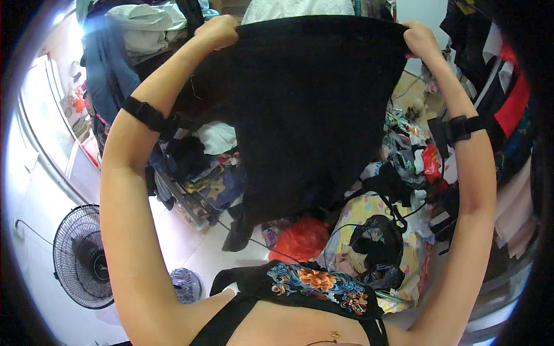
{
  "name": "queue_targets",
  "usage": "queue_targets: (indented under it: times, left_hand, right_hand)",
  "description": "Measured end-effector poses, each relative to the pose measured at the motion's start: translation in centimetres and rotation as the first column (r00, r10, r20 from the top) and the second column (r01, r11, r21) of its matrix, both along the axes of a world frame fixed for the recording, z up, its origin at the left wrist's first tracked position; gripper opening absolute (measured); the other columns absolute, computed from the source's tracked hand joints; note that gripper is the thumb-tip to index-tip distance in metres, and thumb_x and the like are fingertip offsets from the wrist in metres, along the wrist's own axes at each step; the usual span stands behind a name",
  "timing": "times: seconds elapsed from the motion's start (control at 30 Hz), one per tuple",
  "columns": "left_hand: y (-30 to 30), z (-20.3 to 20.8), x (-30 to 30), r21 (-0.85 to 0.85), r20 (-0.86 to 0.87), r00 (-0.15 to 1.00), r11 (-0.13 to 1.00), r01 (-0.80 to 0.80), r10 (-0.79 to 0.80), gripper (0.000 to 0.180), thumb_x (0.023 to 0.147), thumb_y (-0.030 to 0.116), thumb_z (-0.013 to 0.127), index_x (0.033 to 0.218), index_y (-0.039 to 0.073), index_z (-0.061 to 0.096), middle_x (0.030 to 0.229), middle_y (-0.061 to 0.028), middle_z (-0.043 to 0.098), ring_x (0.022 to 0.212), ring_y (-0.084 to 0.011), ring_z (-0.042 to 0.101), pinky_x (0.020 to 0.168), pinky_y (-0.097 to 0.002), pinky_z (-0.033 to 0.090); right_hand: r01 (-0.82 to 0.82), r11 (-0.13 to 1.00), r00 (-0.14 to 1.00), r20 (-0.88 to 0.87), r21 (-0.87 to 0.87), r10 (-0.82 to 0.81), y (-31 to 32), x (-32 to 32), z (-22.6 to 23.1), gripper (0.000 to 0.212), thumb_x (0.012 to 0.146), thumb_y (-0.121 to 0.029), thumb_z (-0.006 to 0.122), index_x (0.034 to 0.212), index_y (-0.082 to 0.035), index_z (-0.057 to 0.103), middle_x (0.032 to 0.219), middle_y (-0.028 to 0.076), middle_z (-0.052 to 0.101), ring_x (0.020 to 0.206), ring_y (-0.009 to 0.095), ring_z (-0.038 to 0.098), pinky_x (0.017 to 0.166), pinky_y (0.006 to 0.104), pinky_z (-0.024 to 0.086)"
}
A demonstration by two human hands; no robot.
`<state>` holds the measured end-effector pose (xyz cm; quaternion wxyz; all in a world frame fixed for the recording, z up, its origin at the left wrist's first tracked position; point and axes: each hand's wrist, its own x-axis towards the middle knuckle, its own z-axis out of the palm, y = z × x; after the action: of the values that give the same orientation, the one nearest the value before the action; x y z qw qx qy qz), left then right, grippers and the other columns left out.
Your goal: The person folds several garments one by one, including a white shirt, black pants, and a beige top. The person picks up each item, aligns it, folds it in half or quarters, and places it on a pile.
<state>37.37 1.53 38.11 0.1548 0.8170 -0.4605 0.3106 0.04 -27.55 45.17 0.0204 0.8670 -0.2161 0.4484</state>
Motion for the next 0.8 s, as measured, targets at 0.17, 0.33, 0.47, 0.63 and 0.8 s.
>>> queue_targets:
  times: [0.17, 0.33, 0.47, 0.63, 0.8]
  left_hand:
    - [-2.8, 2.3, 5.8, 0.519, 0.233, 0.966, 0.855, -0.029, -0.109, 0.021, 0.083, 0.022, 0.062, 0.086, 0.003, 0.071, 0.090, -0.0121, 0.072, 0.074, -0.0273, 0.071, 0.064, -0.0358, 0.058]
    - [-1.4, 3.9, 10.2, 0.397, 0.409, 0.592, 0.720, 0.570, -0.694, 0.020, 0.071, 0.016, 0.071, 0.089, 0.007, 0.071, 0.077, -0.0130, 0.065, 0.070, -0.0258, 0.063, 0.067, -0.0348, 0.055]
    - [0.2, 6.8, 7.2, 0.203, -0.204, 0.958, 0.948, 0.244, -0.202, 0.022, 0.080, 0.017, 0.069, 0.098, 0.005, 0.069, 0.084, -0.0075, 0.066, 0.071, -0.0199, 0.064, 0.067, -0.0379, 0.060]
    - [-0.3, 5.8, 0.0, -0.514, -0.706, 0.449, 0.832, 0.207, -0.548, 0.025, 0.093, 0.017, 0.053, 0.113, 0.007, 0.065, 0.091, -0.0085, 0.067, 0.083, -0.0247, 0.067, 0.068, -0.0475, 0.062]
    - [1.2, 6.0, 5.6, -0.600, -0.650, 0.358, 0.742, 0.298, -0.670, 0.027, 0.095, 0.023, 0.053, 0.117, 0.012, 0.064, 0.109, -0.0066, 0.067, 0.097, -0.0218, 0.065, 0.075, -0.0492, 0.059]
  right_hand:
    - [0.112, 0.957, 0.994, -0.046, 0.267, -0.103, -2.2, -3.1, 1.8, 0.051, 0.082, -0.003, 0.033, 0.124, -0.005, 0.061, 0.063, 0.014, 0.059, 0.047, 0.028, 0.064, 0.040, 0.0362, 0.051]
    - [0.123, 0.906, 0.992, -0.047, 0.404, -0.114, -4.9, -1.5, 2.1, 0.034, 0.086, -0.006, 0.048, 0.115, -0.003, 0.065, 0.080, 0.012, 0.065, 0.066, 0.023, 0.069, 0.053, 0.0361, 0.055]
    - [-0.009, 0.853, 0.996, -0.070, 0.522, 0.053, -4.5, -2.6, 4.8, 0.019, 0.086, -0.004, 0.057, 0.098, 0.001, 0.070, 0.078, 0.014, 0.069, 0.065, 0.024, 0.069, 0.057, 0.0402, 0.058]
    - [0.103, 0.854, 0.992, -0.114, 0.511, -0.051, 2.8, -2.9, 4.2, 0.014, 0.085, -0.002, 0.061, 0.093, 0.003, 0.071, 0.080, 0.013, 0.070, 0.070, 0.021, 0.069, 0.061, 0.0318, 0.057]
    - [0.338, 0.882, 0.915, -0.334, 0.328, -0.227, 8.3, -3.1, 4.2, 0.015, 0.083, -0.004, 0.062, 0.092, 0.003, 0.071, 0.077, 0.012, 0.069, 0.064, 0.017, 0.065, 0.060, 0.0306, 0.054]
